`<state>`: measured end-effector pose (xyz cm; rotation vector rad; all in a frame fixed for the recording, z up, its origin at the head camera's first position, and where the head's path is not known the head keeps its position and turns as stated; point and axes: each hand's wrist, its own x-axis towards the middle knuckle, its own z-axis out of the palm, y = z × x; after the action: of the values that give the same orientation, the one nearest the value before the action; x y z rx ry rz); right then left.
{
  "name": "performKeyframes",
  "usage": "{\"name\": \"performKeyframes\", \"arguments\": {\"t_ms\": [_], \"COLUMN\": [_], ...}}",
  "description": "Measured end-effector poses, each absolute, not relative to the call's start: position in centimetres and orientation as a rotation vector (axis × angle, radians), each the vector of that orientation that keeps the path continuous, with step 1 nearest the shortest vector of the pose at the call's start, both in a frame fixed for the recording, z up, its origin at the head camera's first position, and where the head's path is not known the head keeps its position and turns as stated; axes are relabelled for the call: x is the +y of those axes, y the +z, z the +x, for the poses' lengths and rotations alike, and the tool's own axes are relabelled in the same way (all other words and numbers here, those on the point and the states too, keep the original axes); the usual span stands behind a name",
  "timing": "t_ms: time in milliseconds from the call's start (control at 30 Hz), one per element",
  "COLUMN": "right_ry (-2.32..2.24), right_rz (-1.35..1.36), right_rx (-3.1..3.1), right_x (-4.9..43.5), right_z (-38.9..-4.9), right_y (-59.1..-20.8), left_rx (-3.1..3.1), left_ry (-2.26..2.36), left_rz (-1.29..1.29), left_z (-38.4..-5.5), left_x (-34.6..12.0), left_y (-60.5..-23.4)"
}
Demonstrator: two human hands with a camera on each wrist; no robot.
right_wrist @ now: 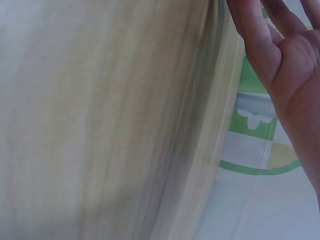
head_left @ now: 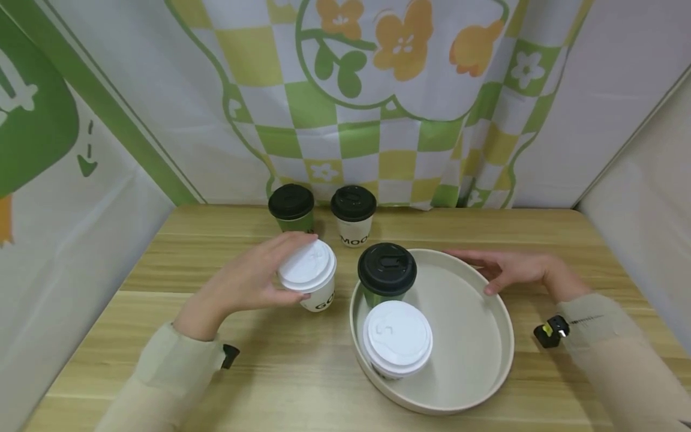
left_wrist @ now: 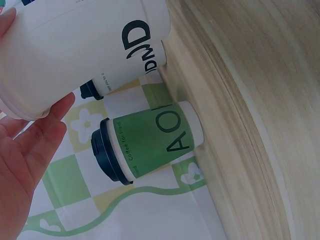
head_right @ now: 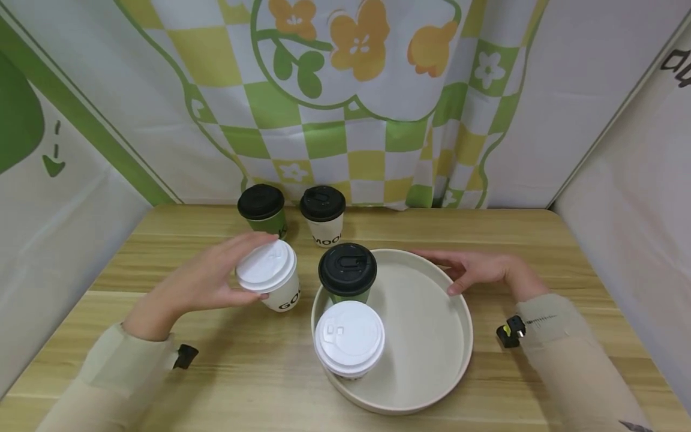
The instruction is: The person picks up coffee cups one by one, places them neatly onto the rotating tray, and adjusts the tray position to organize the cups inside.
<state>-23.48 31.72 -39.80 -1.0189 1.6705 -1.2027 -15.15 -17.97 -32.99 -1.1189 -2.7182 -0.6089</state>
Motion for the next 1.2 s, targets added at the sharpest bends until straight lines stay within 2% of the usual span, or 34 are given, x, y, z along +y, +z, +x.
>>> {"name": "performKeyframes", "arguments": {"t_ms": [967,1200], "right_ry": [-1.300,-1.381], "right_rz": [-0.958,-0.968], "right_rx": [1.730,1.570], "right_x": [33.9,34.4], "right_z": [-18.6,-18.1], "right_y": [-39.6,-39.8], "left_rx": [-2.714,-2.713], "left_ry": [-0.633,-0.647], "left_rz": [-1.128,-1.129], "left_z": [-14.7,-14.7], "left_x": [-17.7,-17.8], "left_y": [-32.7,-32.9]}}
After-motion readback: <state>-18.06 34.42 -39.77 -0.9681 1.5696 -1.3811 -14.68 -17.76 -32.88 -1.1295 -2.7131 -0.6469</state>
